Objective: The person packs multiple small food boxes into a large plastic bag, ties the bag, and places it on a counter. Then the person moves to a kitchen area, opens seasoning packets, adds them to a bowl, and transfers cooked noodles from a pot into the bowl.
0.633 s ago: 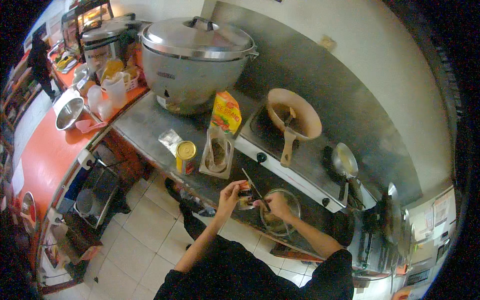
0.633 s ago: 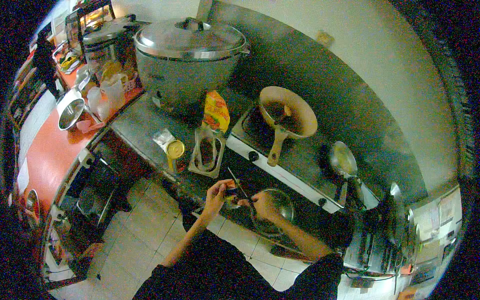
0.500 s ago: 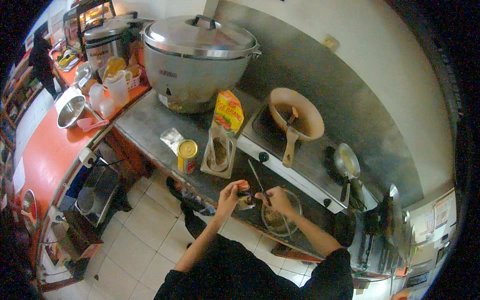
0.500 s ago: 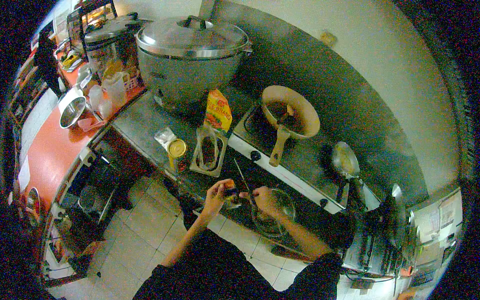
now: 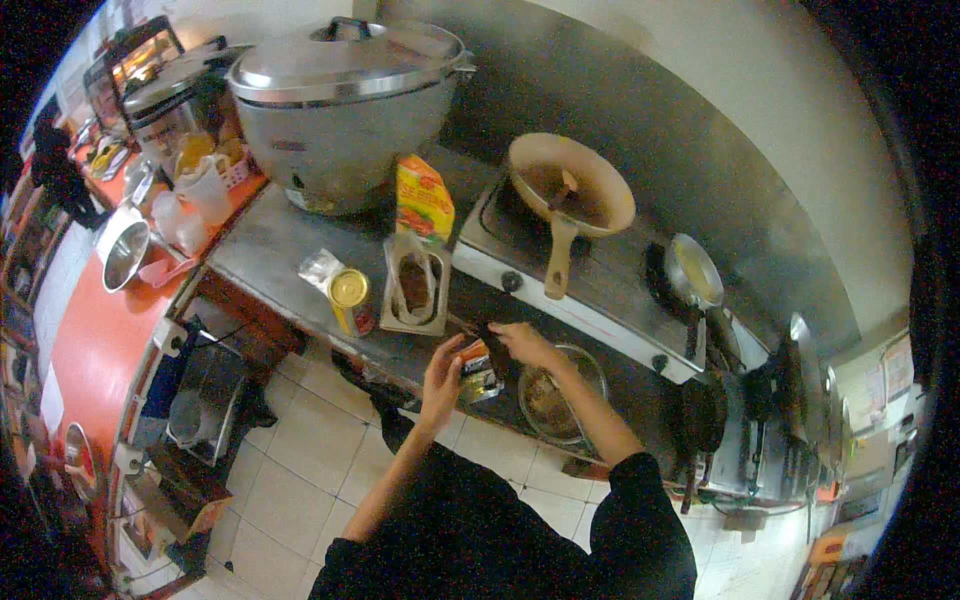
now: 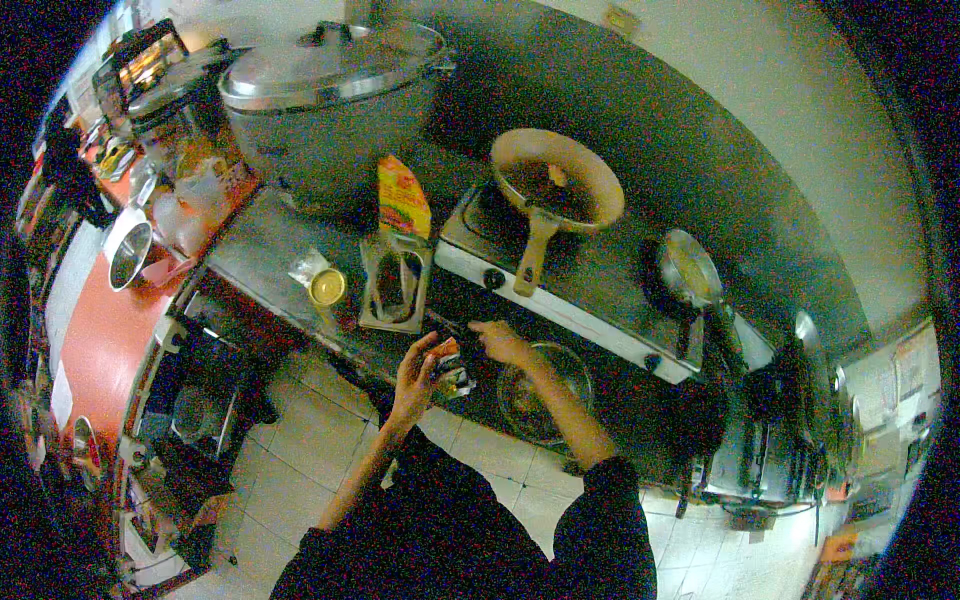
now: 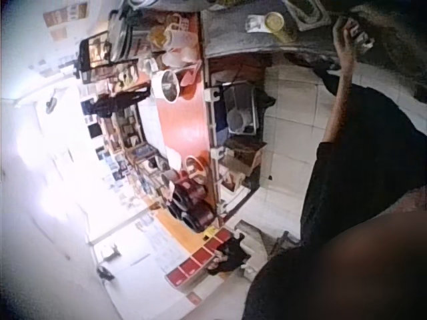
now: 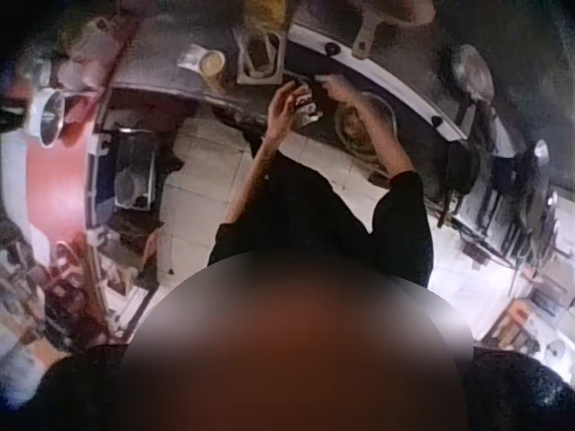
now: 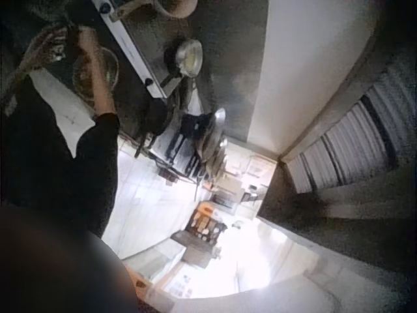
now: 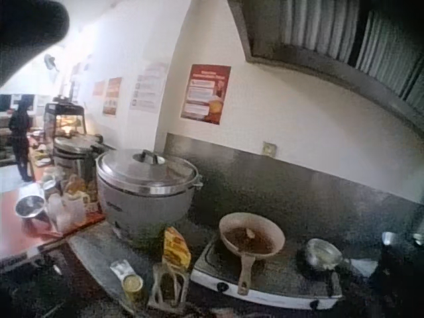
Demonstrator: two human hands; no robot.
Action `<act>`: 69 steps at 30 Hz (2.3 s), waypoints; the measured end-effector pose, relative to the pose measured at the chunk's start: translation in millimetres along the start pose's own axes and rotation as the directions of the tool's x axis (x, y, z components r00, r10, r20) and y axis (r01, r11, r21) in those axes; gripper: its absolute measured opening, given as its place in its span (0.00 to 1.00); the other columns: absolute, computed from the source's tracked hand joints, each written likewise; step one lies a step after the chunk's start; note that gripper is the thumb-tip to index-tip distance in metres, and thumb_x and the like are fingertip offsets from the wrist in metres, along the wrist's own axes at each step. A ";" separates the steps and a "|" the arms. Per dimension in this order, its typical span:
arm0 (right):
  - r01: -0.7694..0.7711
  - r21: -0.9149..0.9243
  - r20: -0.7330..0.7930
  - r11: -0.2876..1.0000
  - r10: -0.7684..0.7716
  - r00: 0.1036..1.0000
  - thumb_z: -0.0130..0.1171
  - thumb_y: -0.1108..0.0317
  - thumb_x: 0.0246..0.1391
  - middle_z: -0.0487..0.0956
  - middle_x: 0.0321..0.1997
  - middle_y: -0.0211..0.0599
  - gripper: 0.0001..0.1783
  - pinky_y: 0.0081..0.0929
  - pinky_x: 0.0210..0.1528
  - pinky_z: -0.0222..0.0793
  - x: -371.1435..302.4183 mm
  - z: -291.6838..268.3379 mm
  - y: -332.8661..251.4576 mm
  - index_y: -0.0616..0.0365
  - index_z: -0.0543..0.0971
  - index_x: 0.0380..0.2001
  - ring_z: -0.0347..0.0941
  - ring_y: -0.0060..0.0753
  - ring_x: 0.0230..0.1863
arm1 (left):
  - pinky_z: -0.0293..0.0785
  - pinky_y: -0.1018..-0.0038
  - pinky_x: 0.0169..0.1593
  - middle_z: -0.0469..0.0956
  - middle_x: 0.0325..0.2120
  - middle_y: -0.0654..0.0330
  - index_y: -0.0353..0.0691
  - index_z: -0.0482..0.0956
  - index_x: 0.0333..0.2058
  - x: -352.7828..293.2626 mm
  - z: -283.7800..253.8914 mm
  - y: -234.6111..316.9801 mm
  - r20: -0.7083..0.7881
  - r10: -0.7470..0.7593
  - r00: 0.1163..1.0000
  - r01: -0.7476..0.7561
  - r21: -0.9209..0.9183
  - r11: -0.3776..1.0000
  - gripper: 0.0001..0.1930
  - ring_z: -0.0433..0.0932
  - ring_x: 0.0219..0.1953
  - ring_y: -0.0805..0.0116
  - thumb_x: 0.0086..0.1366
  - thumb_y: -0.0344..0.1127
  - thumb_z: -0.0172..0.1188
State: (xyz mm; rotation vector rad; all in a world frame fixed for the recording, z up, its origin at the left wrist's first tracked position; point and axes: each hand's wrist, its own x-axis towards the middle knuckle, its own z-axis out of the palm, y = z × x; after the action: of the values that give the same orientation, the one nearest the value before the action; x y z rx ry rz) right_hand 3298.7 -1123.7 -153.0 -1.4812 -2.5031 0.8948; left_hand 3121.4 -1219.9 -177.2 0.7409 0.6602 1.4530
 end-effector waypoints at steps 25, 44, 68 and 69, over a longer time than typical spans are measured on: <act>-0.272 0.287 -0.739 0.919 0.393 0.547 0.59 0.73 0.38 0.78 0.25 0.41 0.07 0.20 0.29 0.68 -169.2 48.6 6.8 0.63 0.78 0.25 0.74 0.30 0.24 | 0.73 0.63 0.30 0.76 0.24 0.51 0.43 0.66 0.44 31.8 79.0 -76.9 0.693 -0.257 0.674 -0.584 0.713 0.389 0.16 0.76 0.27 0.54 0.54 0.31 0.50; -0.260 0.362 -0.769 0.895 0.444 0.460 0.57 0.78 0.38 0.77 0.25 0.39 0.09 0.21 0.30 0.68 -168.0 86.2 12.7 0.62 0.73 0.29 0.74 0.28 0.27 | 0.71 0.64 0.33 0.75 0.25 0.51 0.40 0.77 0.29 -10.4 95.2 -76.0 0.574 0.012 0.819 -0.515 0.724 0.459 0.07 0.74 0.28 0.52 0.50 0.31 0.56; -0.263 0.113 -0.804 0.958 0.244 0.543 0.53 0.78 0.34 0.76 0.27 0.46 0.10 0.29 0.34 0.67 -172.7 71.6 15.6 0.62 0.76 0.26 0.73 0.43 0.29 | 0.71 0.63 0.35 0.75 0.24 0.49 0.39 0.77 0.30 -2.2 105.1 -60.0 0.641 -0.130 0.756 -0.584 0.751 0.309 0.11 0.74 0.28 0.52 0.47 0.25 0.50; -0.298 0.105 -0.814 0.949 0.254 0.522 0.54 0.77 0.35 0.76 0.26 0.46 0.09 0.29 0.33 0.67 -170.4 75.1 14.0 0.62 0.76 0.26 0.73 0.43 0.28 | 0.71 0.63 0.35 0.75 0.24 0.49 0.39 0.78 0.30 -1.9 106.3 -57.7 0.623 -0.159 0.766 -0.560 0.768 0.312 0.11 0.74 0.28 0.52 0.46 0.24 0.50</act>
State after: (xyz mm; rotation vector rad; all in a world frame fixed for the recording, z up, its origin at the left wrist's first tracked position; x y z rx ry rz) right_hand 3371.0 -1292.4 -187.4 -1.7775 -1.6037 0.0498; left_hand 3240.5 -1225.5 -156.3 2.2486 0.8907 0.7794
